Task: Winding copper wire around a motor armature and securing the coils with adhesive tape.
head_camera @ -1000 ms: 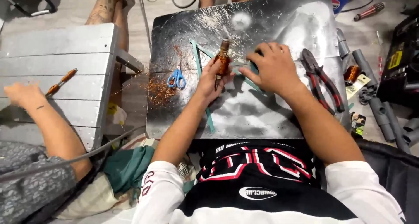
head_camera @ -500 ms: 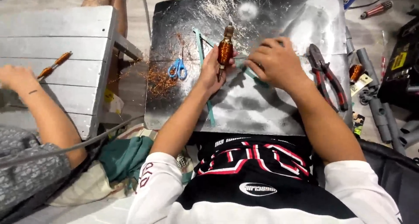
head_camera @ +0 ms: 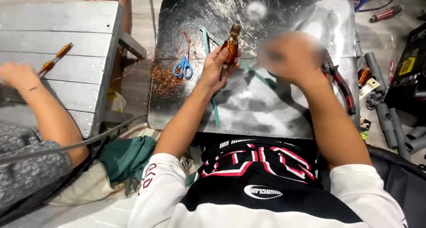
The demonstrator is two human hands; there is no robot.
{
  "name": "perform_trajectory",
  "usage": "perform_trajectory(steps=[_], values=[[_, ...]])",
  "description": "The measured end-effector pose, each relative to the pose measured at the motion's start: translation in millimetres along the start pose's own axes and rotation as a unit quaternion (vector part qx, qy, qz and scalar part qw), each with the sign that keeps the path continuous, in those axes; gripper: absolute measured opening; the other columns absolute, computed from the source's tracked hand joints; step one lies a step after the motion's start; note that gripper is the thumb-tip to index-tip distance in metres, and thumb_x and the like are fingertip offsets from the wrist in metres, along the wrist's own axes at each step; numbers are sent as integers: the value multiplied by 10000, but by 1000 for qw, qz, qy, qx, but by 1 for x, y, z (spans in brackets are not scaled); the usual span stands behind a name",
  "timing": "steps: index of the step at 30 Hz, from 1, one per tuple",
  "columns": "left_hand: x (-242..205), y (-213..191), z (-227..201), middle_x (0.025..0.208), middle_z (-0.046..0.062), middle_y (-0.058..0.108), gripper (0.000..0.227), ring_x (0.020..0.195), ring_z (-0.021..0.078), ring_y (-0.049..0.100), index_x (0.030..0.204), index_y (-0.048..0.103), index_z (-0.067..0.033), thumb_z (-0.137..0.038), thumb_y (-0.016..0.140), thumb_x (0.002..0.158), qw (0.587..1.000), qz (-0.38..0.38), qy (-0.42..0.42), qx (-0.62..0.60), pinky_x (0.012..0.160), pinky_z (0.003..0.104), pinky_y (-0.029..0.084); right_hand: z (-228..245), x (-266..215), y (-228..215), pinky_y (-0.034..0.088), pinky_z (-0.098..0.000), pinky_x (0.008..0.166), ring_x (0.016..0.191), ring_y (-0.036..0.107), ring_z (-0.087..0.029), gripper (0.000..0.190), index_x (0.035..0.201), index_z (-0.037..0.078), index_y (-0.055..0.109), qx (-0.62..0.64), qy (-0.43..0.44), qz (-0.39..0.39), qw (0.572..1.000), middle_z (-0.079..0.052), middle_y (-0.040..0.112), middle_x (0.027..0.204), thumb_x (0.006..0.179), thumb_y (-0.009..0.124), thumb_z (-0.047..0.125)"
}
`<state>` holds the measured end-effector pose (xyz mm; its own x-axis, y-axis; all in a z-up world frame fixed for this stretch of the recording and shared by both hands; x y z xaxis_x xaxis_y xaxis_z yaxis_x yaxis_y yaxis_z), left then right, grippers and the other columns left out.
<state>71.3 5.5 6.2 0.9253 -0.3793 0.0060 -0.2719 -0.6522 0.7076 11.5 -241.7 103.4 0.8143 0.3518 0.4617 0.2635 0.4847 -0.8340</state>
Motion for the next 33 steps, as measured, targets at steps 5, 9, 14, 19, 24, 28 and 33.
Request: perform_trajectory(steps=[5,9,14,19,24,28,33], values=[[-4,1,5,1151,272,780,503,931,249,815,1395,600,-17,-397,757,1105,1000,-11,-28,3,902,412,759,-6,-9,14,490,-564,1035,1203,716,-319,311,1167,294,837,-157,83,-6,984,-33,769,1264,1114,748,588],[5,4,0,1142,247,780,499,885,229,792,1401,599,-44,-441,714,1122,999,-24,-42,15,828,386,742,-12,0,10,464,-599,1061,1253,697,-368,323,1168,268,829,-127,97,33,987,-83,758,1313,1108,761,577],[-8,14,1,1099,233,780,478,841,191,767,1351,602,-46,-390,793,1081,999,-23,-14,21,764,331,724,1,-1,2,448,-627,1085,1267,689,-394,435,1165,232,829,-112,122,62,984,-110,757,1313,1121,726,653],[-11,12,8,1104,268,794,440,816,221,770,1362,605,-43,-334,795,1091,999,-40,-24,23,742,342,724,-14,-6,25,460,-592,1023,1107,686,-444,349,1115,186,847,-63,61,-27,996,-172,758,1177,1137,788,529],[-8,11,13,1163,306,807,447,827,261,818,1372,599,-33,-416,669,1153,996,-56,-52,39,734,381,747,-31,-3,44,464,-557,1052,1139,692,-394,373,1109,213,845,-99,39,-63,992,-130,767,1198,1114,810,585],[-10,5,14,1210,301,795,467,923,280,840,1405,581,-16,-406,655,1157,995,-72,-64,20,815,396,759,-6,-11,16,416,-597,1100,1232,667,-334,407,1154,266,799,-148,76,5,986,-48,743,1267,1032,772,653],[-1,-6,19,1171,275,790,560,963,282,822,1363,659,7,-464,775,1081,995,-69,-68,17,902,437,753,-11,-5,17,377,-626,1119,1277,650,-356,431,1207,266,792,-138,95,42,985,-66,726,1332,1080,727,673]])
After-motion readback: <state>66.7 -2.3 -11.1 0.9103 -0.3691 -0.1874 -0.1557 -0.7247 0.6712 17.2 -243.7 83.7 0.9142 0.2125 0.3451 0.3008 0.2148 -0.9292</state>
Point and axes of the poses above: each hand's wrist, its own x-axis towards the middle knuckle, its own y-axis out of the palm, z = x × y, the point moved 5 cm from there along x, towards the middle knuckle
